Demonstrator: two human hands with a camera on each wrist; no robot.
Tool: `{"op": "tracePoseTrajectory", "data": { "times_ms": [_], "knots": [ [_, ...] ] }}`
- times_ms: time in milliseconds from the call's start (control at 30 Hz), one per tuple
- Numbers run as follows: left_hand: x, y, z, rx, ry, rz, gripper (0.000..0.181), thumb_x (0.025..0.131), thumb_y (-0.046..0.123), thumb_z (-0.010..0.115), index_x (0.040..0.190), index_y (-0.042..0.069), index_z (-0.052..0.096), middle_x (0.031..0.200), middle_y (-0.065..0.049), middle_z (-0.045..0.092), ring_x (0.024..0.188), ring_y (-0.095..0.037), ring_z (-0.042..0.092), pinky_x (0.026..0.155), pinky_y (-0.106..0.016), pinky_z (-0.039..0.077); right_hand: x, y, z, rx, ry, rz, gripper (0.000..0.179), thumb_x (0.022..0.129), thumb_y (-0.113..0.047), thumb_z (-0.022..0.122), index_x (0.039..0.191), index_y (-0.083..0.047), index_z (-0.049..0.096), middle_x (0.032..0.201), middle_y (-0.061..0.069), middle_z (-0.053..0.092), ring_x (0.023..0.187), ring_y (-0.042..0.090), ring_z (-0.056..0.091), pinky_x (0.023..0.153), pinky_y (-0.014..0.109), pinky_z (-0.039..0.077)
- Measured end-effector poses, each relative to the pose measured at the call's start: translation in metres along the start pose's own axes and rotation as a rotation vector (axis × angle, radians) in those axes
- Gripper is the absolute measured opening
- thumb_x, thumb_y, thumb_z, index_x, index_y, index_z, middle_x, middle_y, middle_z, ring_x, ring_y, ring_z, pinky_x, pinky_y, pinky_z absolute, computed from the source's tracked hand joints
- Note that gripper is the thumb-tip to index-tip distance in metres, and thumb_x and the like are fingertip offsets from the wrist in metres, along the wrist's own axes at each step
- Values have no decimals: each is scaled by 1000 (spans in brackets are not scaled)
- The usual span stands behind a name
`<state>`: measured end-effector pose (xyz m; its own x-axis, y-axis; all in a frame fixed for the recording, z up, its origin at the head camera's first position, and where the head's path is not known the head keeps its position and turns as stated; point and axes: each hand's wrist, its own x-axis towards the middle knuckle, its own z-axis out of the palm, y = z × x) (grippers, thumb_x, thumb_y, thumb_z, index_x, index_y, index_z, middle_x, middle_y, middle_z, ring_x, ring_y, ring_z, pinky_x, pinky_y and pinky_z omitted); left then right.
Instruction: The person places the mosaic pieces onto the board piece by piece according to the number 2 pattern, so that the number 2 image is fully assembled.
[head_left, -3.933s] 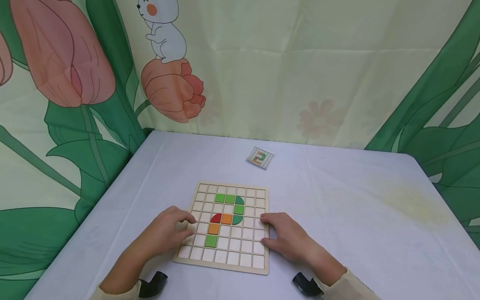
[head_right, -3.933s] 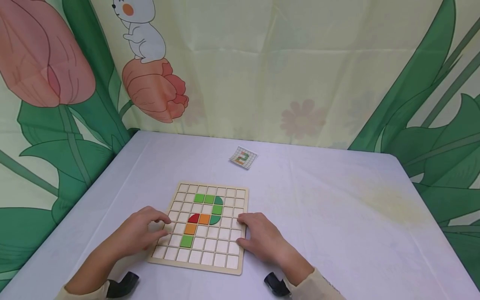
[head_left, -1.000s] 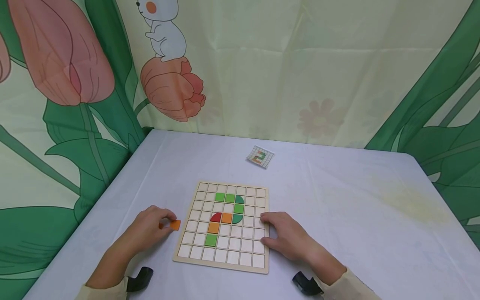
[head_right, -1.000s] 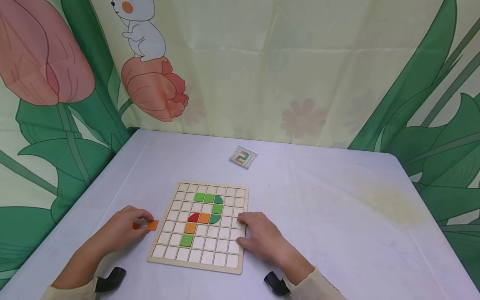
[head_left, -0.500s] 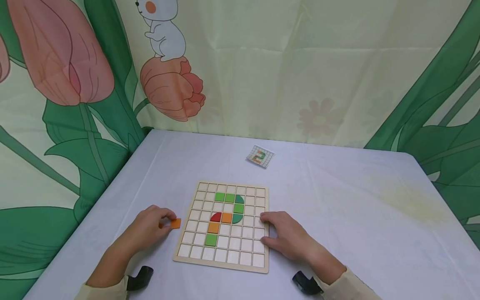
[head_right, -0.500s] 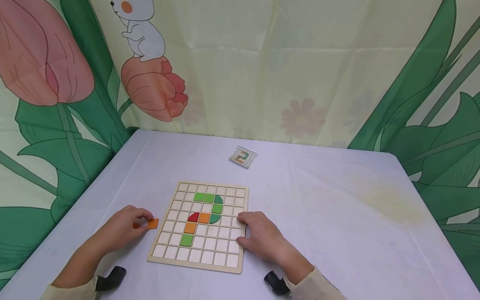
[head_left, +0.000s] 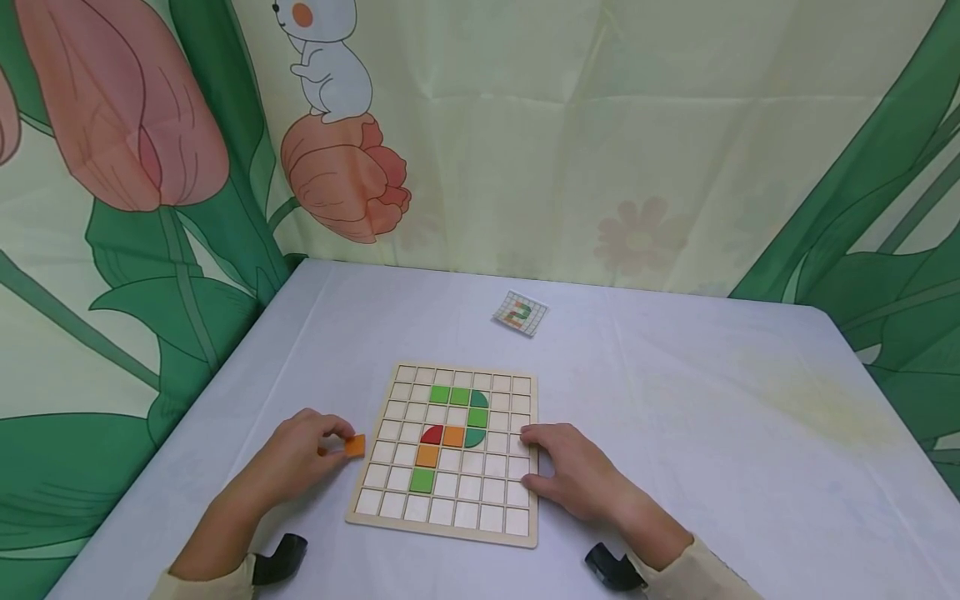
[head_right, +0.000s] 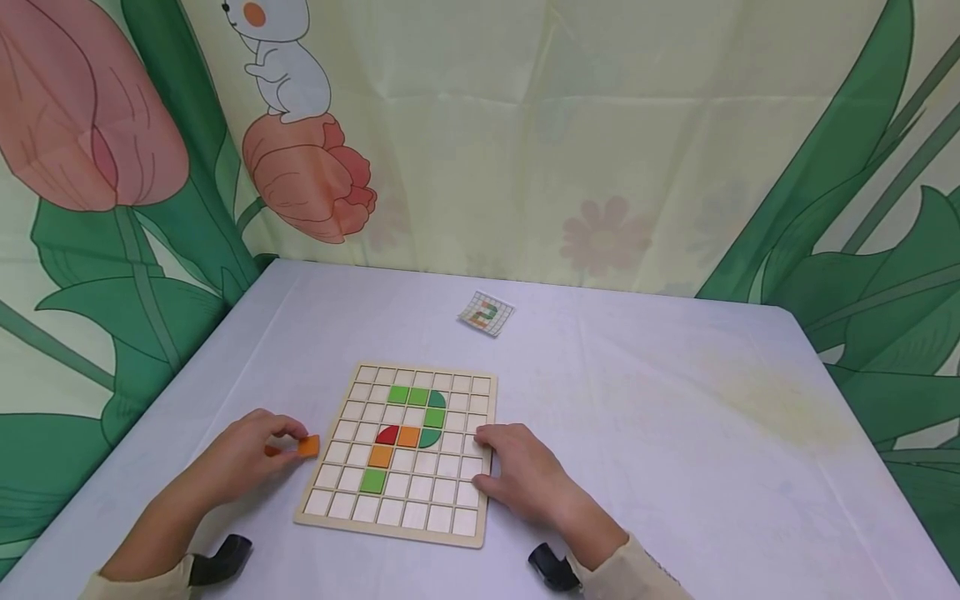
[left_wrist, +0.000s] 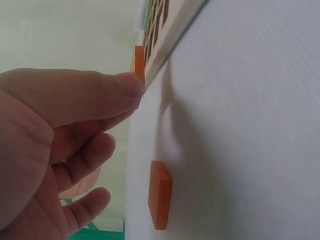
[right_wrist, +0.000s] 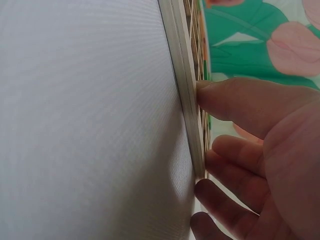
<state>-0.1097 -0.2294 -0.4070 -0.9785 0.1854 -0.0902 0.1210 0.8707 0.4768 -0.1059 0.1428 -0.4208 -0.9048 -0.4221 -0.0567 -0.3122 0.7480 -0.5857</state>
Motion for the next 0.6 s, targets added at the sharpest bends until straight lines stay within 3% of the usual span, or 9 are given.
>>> {"op": "tracePoseTrajectory", "data": {
  "times_ms": [367,600],
  "knots": [
    [0,12,-2,6,-4,11,20,83,7,81,101,13,74,101,-1,63,95,-21,56,78,-39,53,-1,2,0,-1,11,-26,44,85,-14,77,125,-2,62,134,10,58,129,32,49,107,49,38],
    [1,20,0,8,-18,15,22,82,9,82,102,14,74,103,1,64,102,-23,56,87,-46,51,-1,1,-1,-3,15,-33,44,85,-14,77,124,-2,63,134,10,58,128,32,49,107,49,38]
  ]
}}
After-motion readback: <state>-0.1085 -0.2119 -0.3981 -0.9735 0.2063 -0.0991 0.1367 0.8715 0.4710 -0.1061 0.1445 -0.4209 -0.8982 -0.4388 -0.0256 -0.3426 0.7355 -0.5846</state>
